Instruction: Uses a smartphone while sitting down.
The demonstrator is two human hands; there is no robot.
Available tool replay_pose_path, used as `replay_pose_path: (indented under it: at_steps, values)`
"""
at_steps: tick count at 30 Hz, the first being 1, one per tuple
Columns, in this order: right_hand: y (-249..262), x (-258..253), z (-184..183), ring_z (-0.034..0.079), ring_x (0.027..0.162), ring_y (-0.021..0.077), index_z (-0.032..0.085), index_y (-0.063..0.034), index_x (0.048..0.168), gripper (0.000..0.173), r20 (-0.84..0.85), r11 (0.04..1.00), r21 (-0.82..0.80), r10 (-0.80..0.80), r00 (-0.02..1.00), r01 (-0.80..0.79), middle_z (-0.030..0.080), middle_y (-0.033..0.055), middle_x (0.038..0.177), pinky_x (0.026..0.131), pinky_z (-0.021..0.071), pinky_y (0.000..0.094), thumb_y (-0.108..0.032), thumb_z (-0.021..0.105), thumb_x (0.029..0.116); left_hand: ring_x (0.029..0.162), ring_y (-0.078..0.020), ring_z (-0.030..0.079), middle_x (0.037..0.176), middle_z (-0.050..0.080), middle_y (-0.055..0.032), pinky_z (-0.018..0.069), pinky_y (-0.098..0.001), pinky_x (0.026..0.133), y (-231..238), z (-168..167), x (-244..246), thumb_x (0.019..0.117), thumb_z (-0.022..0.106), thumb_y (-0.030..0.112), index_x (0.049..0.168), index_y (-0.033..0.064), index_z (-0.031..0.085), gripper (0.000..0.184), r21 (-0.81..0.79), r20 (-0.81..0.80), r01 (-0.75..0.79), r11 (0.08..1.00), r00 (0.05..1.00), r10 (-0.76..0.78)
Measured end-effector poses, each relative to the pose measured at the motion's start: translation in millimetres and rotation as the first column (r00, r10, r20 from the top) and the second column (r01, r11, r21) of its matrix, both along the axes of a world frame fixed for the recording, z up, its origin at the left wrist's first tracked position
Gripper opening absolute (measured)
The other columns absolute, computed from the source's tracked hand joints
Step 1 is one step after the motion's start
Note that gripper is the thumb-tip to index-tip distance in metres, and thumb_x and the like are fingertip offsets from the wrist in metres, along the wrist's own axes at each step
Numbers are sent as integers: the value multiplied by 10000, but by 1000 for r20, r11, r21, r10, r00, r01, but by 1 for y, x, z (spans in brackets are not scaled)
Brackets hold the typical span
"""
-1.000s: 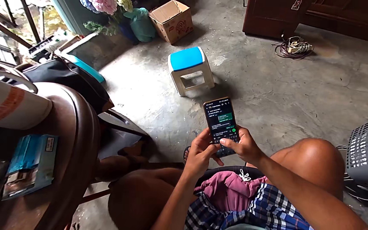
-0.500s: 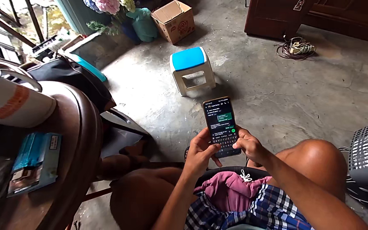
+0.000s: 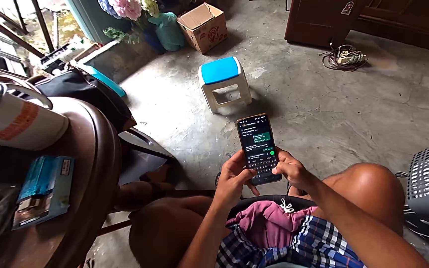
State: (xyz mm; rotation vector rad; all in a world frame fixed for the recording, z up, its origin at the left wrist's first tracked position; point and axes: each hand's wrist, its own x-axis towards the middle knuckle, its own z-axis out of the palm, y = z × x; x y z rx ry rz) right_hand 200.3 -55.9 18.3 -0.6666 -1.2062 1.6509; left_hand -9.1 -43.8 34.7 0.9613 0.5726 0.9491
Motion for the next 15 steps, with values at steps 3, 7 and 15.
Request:
replay_pose_path:
  at_steps: [3, 7, 15]
  values:
    - [0, 1, -2, 678, 1087, 95, 478, -13, 1378, 510, 4, 1000, 11, 3, 1000, -3, 691, 39, 1196, 987, 557, 323, 7, 384, 878, 836, -249, 755, 1180, 692, -199, 616, -351, 488, 0, 1, 0, 919, 487, -88, 1365, -41, 498, 448, -5, -1, 4, 1000, 1000, -4]
    - [-1, 0, 1, 677, 1076, 79, 493, -33, 1374, 512, 25, 999, -24, -22, 999, 22, 694, 21, 1186, 981, 558, 309, 4, 382, 876, 838, -242, 756, 1182, 694, -191, 616, -352, 488, 0, 0, 0, 921, 475, -90, 1350, -34, 506, 433, -6, 2, 2, 1000, 1000, -2]
    - [-3, -4, 7, 720, 1052, 141, 463, 27, 1372, 546, 98, 999, 29, -37, 994, 35, 716, 79, 1181, 947, 606, 336, 37, 595, 843, 816, -240, 754, 1170, 696, -195, 617, -350, 492, 1, 0, 0, 926, 467, -86, 1348, -35, 512, 428, -1, 13, 13, 1000, 1000, -13]
